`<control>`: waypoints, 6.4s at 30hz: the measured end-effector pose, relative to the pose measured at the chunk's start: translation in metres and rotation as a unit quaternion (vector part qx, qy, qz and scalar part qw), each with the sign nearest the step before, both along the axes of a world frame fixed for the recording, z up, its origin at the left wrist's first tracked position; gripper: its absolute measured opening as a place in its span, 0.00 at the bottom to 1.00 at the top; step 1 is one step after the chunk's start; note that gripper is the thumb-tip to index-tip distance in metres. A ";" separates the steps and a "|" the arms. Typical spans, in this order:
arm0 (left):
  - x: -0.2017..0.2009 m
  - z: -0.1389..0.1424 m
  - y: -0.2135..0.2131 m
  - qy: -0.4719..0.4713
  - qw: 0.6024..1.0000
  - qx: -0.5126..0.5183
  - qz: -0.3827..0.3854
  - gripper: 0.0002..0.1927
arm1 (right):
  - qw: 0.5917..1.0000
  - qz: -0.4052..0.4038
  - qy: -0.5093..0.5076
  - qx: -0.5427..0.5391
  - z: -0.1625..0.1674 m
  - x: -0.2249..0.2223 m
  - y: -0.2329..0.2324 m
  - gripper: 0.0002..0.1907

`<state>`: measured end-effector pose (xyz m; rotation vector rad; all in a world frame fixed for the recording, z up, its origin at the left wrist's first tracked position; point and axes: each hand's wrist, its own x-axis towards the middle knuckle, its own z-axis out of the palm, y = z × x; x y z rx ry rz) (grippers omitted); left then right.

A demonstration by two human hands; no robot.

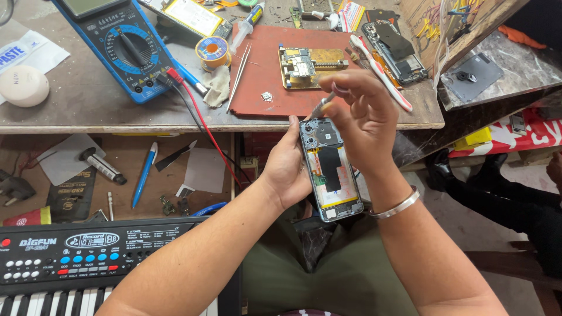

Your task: The person uses a screwdriver to remove screws from the back of a disassembled smartphone. They then connect a charging cable to the phone, observe the screen lighting up, and proceed to remove the back cover and internal components.

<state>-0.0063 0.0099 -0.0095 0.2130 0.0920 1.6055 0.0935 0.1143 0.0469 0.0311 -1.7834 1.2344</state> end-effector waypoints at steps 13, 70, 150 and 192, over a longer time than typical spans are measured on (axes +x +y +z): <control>0.000 0.002 0.000 0.021 0.998 -0.057 0.003 0.32 | 0.995 -0.066 -0.016 0.076 0.011 -0.006 -0.010 0.25; 0.001 0.022 -0.008 -0.030 0.999 0.032 0.021 0.28 | 0.909 -0.079 -0.019 -0.408 -0.051 0.120 -0.034 0.24; -0.003 0.017 -0.013 -0.037 0.998 0.044 0.019 0.38 | 0.931 -0.152 -0.316 0.098 0.034 0.044 -0.079 0.16; -0.003 0.005 -0.008 -0.020 0.998 -0.003 0.055 0.36 | 0.888 -0.155 -0.410 0.141 0.047 0.013 -0.063 0.15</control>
